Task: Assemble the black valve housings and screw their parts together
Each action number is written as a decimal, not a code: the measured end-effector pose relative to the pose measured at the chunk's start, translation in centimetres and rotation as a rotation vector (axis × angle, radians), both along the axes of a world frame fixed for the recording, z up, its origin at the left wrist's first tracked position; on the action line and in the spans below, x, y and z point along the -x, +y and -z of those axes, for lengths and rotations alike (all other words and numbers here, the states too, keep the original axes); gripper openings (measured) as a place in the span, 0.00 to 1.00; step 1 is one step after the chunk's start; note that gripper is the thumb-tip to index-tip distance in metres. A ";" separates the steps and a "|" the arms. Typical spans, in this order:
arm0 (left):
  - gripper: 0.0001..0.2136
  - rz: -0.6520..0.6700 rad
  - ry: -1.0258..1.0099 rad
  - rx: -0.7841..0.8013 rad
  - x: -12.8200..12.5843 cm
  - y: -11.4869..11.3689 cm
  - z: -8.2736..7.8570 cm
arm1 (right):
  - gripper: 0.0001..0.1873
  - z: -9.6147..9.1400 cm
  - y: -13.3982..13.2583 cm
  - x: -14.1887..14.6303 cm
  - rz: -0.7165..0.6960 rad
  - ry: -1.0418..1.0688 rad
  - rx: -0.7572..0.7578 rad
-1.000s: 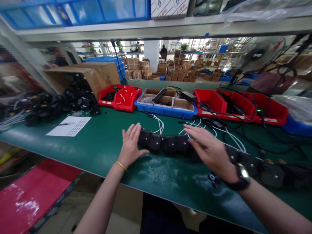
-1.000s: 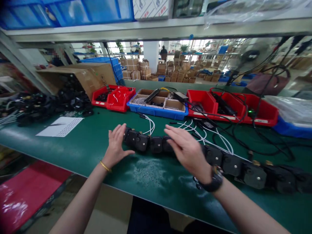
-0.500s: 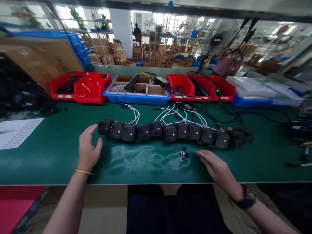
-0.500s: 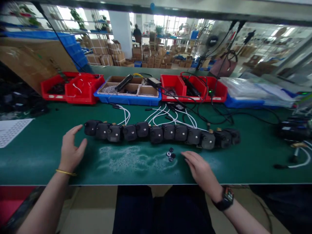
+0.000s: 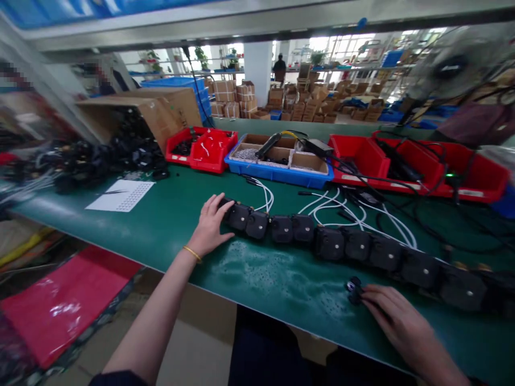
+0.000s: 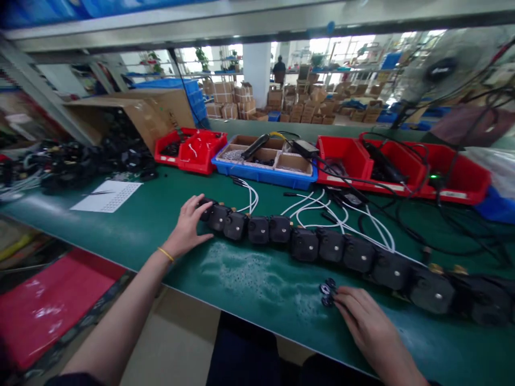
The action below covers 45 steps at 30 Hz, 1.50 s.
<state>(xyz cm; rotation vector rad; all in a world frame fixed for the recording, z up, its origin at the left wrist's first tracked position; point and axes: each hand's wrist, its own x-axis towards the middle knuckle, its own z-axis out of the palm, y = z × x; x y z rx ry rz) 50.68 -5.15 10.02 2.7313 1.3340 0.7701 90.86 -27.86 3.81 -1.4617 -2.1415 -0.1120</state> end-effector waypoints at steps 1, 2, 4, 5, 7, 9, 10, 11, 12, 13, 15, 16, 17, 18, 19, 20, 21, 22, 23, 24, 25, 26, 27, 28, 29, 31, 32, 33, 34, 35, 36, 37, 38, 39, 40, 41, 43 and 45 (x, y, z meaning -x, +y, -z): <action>0.38 0.007 0.017 -0.005 0.0 0.4 -0.2 | 0.15 -0.4 0.2 0.1 0.000 0.005 -0.028; 0.37 0.016 0.031 -0.009 0.0 0.8 -0.4 | 0.15 -1.1 0.5 0.5 0.017 0.017 -0.047; 0.35 0.038 0.052 -0.005 0.1 1.6 -0.7 | 0.17 -3.4 1.6 2.2 0.054 0.056 -0.067; 0.35 0.050 0.056 0.006 0.2 1.9 -0.8 | 0.17 -5.0 2.5 3.5 0.058 0.081 -0.071; 0.34 0.069 0.043 0.039 0.4 2.6 -0.9 | 0.14 -8.3 5.3 6.9 -0.019 0.136 -0.089; 0.35 0.089 0.011 0.074 0.6 3.3 -1.0 | 0.08 -11.0 9.0 10.9 -0.151 0.215 -0.087; 0.35 0.105 -0.002 0.091 0.8 3.6 -1.0 | 0.07 -11.9 11.0 13.0 -0.219 0.241 -0.081; 0.36 0.126 -0.011 0.107 0.8 3.9 -1.0 | 0.06 -12.4 13.0 14.9 -0.284 0.249 -0.064; 0.36 0.150 -0.017 0.124 0.9 4.2 -1.1 | 0.05 -12.6 15.0 16.7 -0.329 0.237 -0.052; 0.36 0.176 -0.024 0.140 0.9 4.6 -1.2 | 0.05 -12.5 16.9 18.2 -0.360 0.209 -0.051; 0.34 0.229 -0.044 0.168 0.9 5.2 -1.3 | 0.06 -11.7 20.1 20.5 -0.381 0.116 -0.077; 0.33 0.250 -0.061 0.176 0.9 5.5 -1.4 | 0.06 -11.2 21.4 21.2 -0.381 0.067 -0.095; 0.33 0.267 -0.081 0.182 0.9 5.8 -1.3 | 0.06 -10.7 22.4 21.8 -0.378 0.024 -0.112; 0.33 0.278 -0.103 0.186 1.0 6.0 -1.3 | 0.06 -10.2 23.2 22.1 -0.373 -0.010 -0.122; 0.33 0.285 -0.123 0.187 1.0 6.2 -1.1 | 0.06 -9.8 23.8 22.4 -0.369 -0.035 -0.132; 0.33 0.290 -0.142 0.187 1.0 6.3 -1.0 | 0.07 -9.5 24.2 22.6 -0.363 -0.053 -0.142; 0.34 0.292 -0.156 0.186 1.0 6.4 -0.8 | 0.07 -9.2 24.5 22.7 -0.357 -0.067 -0.151; 0.34 0.295 -0.166 0.184 1.0 6.5 -0.7 | 0.06 -9.1 24.6 22.8 -0.348 -0.081 -0.160; 0.34 0.296 -0.173 0.182 1.1 6.5 -0.5 | 0.06 -9.0 24.7 22.9 -0.340 -0.096 -0.165; 0.33 0.296 -0.177 0.179 1.1 6.5 -0.4 | 0.06 -8.9 24.8 23.0 -0.334 -0.112 -0.167; 0.32 0.296 -0.180 0.177 1.1 6.6 -0.4 | 0.06 -8.9 24.8 23.1 -0.328 -0.127 -0.168; 0.31 0.296 -0.181 0.176 1.0 6.6 -0.3 | 0.06 -9.0 24.8 23.2 -0.323 -0.143 -0.167; 0.31 0.295 -0.182 0.175 1.0 6.6 -0.3 | 0.06 -9.0 24.8 23.3 -0.317 -0.161 -0.163; 0.31 0.295 -0.183 0.173 1.0 6.6 -0.4 | 0.06 -9.1 24.8 23.4 -0.312 -0.180 -0.158; 0.30 0.294 -0.183 0.172 1.0 6.5 -0.4 | 0.05 -9.3 24.7 23.5 -0.308 -0.200 -0.149; 0.30 0.285 -0.180 0.171 0.9 6.5 -0.5 | 0.04 -9.6 24.4 23.7 -0.302 -0.241 -0.129; 0.30 0.277 -0.178 0.170 0.9 6.5 -0.5 | 0.04 -9.7 24.3 23.9 -0.299 -0.261 -0.117; 0.30 0.269 -0.175 0.170 0.9 6.5 -0.5 | 0.05 -9.9 24.1 24.0 -0.292 -0.279 -0.107; 0.30 0.263 -0.174 0.170 0.8 6.5 -0.6 | 0.05 -10.0 24.0 24.1 -0.281 -0.295 -0.099; 0.30 0.259 -0.174 0.169 0.8 6.5 -0.6 | 0.05 -10.1 23.9 24.3 -0.266 -0.309 -0.091; 0.31 0.258 -0.174 0.168 0.8 6.5 -0.6 | 0.05 -10.1 23.9 24.4 -0.247 -0.322 -0.084; 0.31 0.258 -0.176 0.167 0.7 6.5 -0.7 | 0.04 -10.2 23.9 24.6 -0.227 -0.332 -0.078; 0.30 0.259 -0.177 0.165 0.7 6.5 -0.7 | 0.04 -10.3 23.9 24.7 -0.207 -0.340 -0.072; 0.29 0.260 -0.178 0.165 0.7 6.5 -0.7 | 0.03 -10.3 24.0 24.8 -0.189 -0.344 -0.067; 0.28 0.262 -0.178 0.164 0.7 6.5 -0.8 | 0.02 -10.4 24.0 24.9 -0.170 -0.346 -0.063; 0.28 0.265 -0.177 0.165 0.7 6.4 -0.8 | 0.02 -10.4 24.1 25.0 -0.152 -0.345 -0.059; 0.28 0.274 -0.172 0.165 0.6 6.4 -0.8 | 0.01 -10.4 24.2 25.1 -0.121 -0.341 -0.054; 0.29 0.282 -0.163 0.159 0.6 6.4 -0.8 | 0.01 -10.4 24.2 25.1 -0.096 -0.338 -0.052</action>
